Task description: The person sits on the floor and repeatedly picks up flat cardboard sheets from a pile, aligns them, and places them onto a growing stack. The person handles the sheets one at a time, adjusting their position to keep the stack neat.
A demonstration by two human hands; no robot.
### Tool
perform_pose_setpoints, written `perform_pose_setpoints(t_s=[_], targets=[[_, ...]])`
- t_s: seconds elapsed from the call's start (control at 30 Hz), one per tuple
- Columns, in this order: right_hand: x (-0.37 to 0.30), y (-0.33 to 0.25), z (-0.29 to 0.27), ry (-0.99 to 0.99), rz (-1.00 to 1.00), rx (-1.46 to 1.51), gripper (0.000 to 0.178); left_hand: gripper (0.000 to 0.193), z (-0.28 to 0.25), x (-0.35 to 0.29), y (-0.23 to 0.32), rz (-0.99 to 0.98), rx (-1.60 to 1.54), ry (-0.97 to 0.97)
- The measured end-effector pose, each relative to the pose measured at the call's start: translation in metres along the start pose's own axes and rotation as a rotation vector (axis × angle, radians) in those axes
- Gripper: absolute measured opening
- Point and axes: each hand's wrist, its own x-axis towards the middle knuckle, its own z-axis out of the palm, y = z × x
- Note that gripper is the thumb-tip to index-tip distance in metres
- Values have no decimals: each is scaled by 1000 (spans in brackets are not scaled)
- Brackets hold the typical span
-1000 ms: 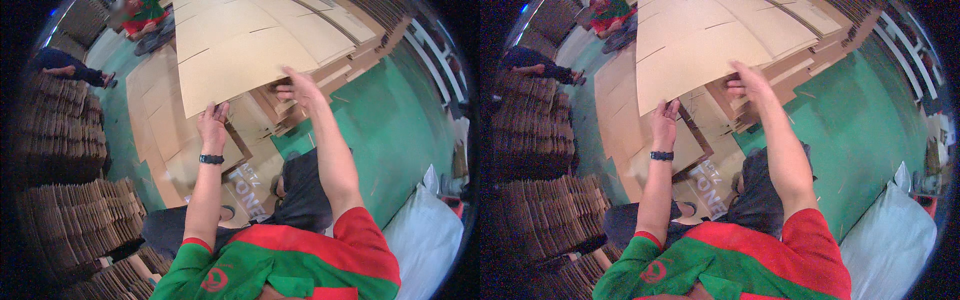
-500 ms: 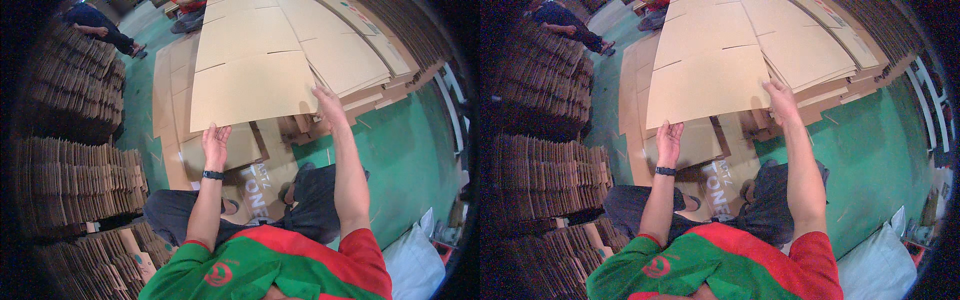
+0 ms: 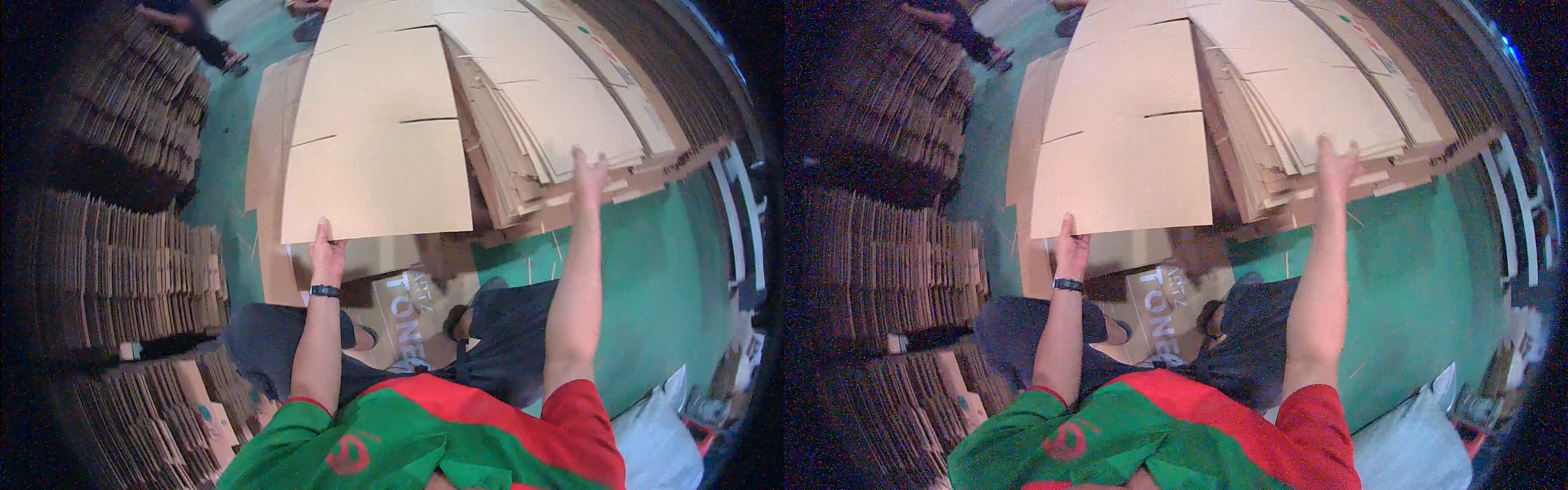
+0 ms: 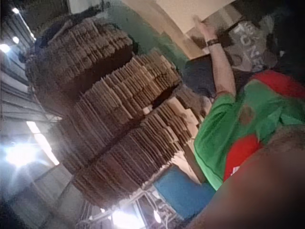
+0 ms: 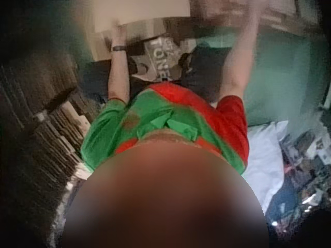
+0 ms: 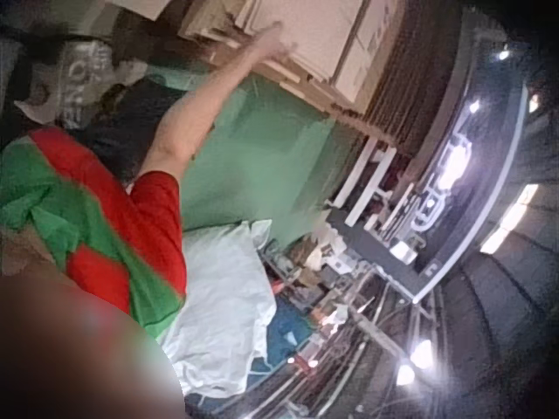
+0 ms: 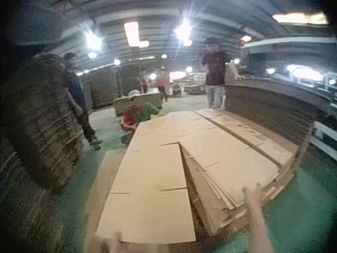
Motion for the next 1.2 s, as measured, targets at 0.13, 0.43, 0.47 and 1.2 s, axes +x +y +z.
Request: perform_pose_setpoints(t_s=[0.13, 0.43, 0.47, 1.2], targets=[[19, 7, -10, -334, 530, 500, 73, 31, -40, 5, -24, -66, -58, 0], [22, 7, -19, -365, 634, 691, 62, 28, -114, 25, -61, -118, -12, 158], [25, 11, -19, -351, 646, 726, 61, 29, -121, 30, -66, -102, 11, 170], [14, -1, -29, -169, 430, 786, 49, 56, -42, 6, -99, -159, 787, -69]])
